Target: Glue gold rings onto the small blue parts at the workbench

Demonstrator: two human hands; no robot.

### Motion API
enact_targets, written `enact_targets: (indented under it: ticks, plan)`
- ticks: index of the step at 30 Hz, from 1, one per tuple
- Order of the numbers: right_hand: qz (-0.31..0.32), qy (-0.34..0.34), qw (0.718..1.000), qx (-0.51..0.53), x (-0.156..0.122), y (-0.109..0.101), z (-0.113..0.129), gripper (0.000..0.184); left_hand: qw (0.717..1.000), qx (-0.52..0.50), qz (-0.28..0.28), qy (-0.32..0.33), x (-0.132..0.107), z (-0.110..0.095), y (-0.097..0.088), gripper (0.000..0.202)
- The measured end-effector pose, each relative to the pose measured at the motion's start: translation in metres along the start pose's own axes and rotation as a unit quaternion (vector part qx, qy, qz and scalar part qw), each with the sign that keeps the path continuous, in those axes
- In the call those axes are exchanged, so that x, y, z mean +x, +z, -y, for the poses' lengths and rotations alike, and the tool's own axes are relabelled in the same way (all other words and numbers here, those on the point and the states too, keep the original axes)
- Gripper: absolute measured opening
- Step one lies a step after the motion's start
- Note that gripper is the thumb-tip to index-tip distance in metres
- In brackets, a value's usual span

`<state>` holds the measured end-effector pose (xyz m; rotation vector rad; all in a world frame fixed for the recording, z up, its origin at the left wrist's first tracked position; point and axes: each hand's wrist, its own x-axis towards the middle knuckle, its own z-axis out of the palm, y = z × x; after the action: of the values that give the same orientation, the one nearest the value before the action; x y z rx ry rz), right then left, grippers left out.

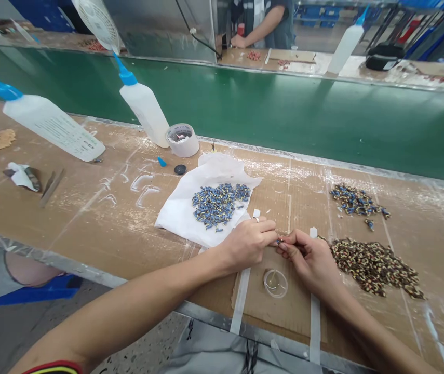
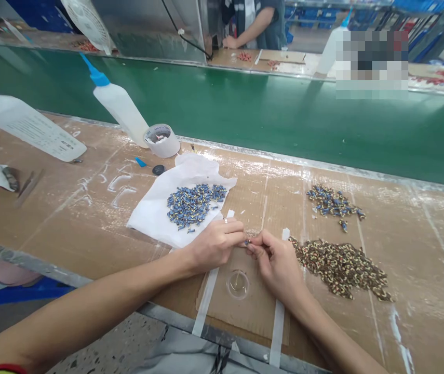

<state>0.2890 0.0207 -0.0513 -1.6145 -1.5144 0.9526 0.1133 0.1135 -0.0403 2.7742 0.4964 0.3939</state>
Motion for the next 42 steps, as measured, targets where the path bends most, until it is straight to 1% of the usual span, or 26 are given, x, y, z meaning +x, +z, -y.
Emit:
enact_targets:
  ticks: [3,7,11,14,18,21,23,24,26,27,28,29,31,33,35,38,40,42]
  plan:
    - [0.014,0.023,0.998,0.05,0.002,0.001,-0.002,0.022,1.0,-0.002,0.002,-0.006,-0.001,0.004,-0.003,0.019]
    - [0.032,0.045,0.994,0.098,0.006,0.0,-0.001,0.024,0.999,-0.026,0.019,-0.029,0.0,0.008,-0.009,0.022]
    - [0.053,0.031,0.991,0.118,0.007,-0.005,0.001,0.024,0.996,-0.083,0.024,-0.031,0.0,0.01,-0.013,0.021]
    - [0.069,0.02,0.99,0.12,0.008,-0.008,0.001,0.022,0.994,-0.1,0.021,-0.036,-0.001,0.011,-0.012,0.022]
    - [0.068,0.012,0.989,0.129,0.008,-0.008,0.003,0.022,0.991,-0.128,0.015,-0.04,0.001,0.008,-0.012,0.023]
    - [0.056,0.003,0.99,0.13,0.007,-0.006,0.006,0.023,0.981,-0.185,0.009,-0.056,0.004,0.007,-0.021,0.021]
    - [0.033,-0.001,0.991,0.132,0.008,-0.009,0.008,0.024,0.966,-0.233,-0.02,-0.106,0.004,0.012,-0.035,0.019]
    - [0.015,-0.002,0.991,0.131,0.008,-0.013,0.008,0.024,0.955,-0.251,-0.049,-0.148,0.004,0.017,-0.043,0.02]
    - [-0.044,-0.006,0.992,0.119,0.011,-0.026,0.006,0.025,0.927,-0.265,-0.119,-0.238,0.001,0.031,-0.061,0.026]
    - [-0.082,-0.007,0.991,0.108,0.014,-0.036,0.003,0.026,0.917,-0.26,-0.139,-0.267,0.0,0.038,-0.068,0.028]
    - [-0.122,-0.006,0.988,0.093,0.016,-0.046,-0.001,0.028,0.914,-0.247,-0.149,-0.286,-0.002,0.045,-0.074,0.028]
    - [-0.162,0.0,0.984,0.078,0.019,-0.058,-0.007,0.029,0.917,-0.227,-0.142,-0.295,-0.003,0.05,-0.078,0.028]
    - [-0.229,0.022,0.972,0.047,0.024,-0.082,-0.02,0.034,0.931,-0.174,-0.104,-0.303,-0.004,0.056,-0.079,0.026]
    - [-0.282,0.046,0.958,0.014,0.027,-0.103,-0.033,0.04,0.947,-0.122,-0.054,-0.294,-0.004,0.056,-0.074,0.023]
    - [-0.326,0.06,0.943,-0.006,0.027,-0.118,-0.043,0.044,0.958,-0.087,-0.017,-0.274,-0.002,0.053,-0.067,0.018]
    - [-0.365,0.06,0.929,0.0,0.026,-0.126,-0.046,0.045,0.967,-0.06,0.008,-0.247,-0.002,0.049,-0.059,0.011]
    - [-0.366,0.05,0.929,0.009,0.027,-0.123,-0.043,0.042,0.97,-0.046,0.014,-0.238,-0.003,0.049,-0.057,0.009]
    - [-0.353,0.038,0.935,0.015,0.028,-0.115,-0.038,0.037,0.972,-0.042,0.014,-0.229,-0.004,0.05,-0.059,0.01]
